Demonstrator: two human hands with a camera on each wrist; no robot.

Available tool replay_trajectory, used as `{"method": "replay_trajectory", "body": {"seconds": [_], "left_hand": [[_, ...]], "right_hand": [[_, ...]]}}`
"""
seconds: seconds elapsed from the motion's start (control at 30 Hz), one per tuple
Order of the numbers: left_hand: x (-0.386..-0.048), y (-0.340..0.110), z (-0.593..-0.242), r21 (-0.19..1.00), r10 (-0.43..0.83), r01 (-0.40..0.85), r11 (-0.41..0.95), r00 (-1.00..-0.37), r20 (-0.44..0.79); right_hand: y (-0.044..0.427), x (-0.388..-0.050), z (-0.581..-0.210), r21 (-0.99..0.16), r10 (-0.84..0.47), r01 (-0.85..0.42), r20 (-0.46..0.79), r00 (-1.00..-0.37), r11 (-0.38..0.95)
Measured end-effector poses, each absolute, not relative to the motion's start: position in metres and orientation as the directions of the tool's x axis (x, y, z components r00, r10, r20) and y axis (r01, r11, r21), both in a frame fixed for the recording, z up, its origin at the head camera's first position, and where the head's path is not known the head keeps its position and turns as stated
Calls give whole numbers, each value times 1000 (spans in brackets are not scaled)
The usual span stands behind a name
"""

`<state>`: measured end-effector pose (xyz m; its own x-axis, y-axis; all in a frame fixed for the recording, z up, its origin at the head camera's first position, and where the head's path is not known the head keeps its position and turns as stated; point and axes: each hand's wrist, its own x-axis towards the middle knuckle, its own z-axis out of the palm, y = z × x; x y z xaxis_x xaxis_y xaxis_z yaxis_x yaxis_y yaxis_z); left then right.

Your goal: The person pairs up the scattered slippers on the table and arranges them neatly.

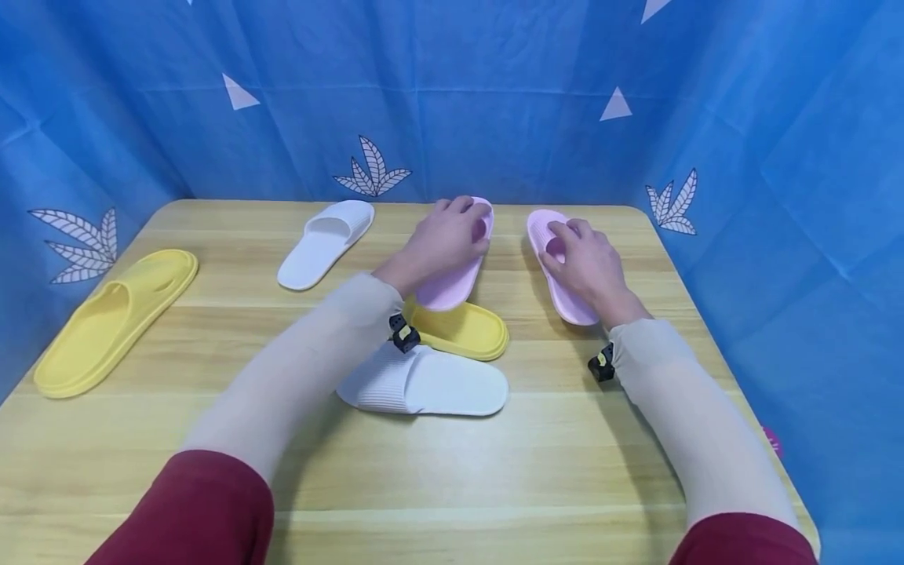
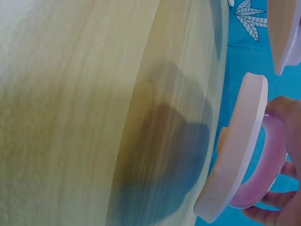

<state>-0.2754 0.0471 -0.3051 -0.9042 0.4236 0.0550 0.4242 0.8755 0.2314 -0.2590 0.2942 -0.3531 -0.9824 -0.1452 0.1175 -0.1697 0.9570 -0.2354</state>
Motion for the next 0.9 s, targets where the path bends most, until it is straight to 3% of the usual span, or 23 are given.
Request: {"method": "replay_trajectory", "body": {"seconds": [0.37, 0.9], "left_hand": [[-283, 70, -311, 170, 407, 412, 895, -911, 66], [-286, 114, -322, 209, 358, 361, 909, -932, 53]], "right_hand": [[296, -263, -358, -239, -133, -167, 149, -980, 957], [300, -268, -363, -265, -96, -132, 144, -985, 955]]}}
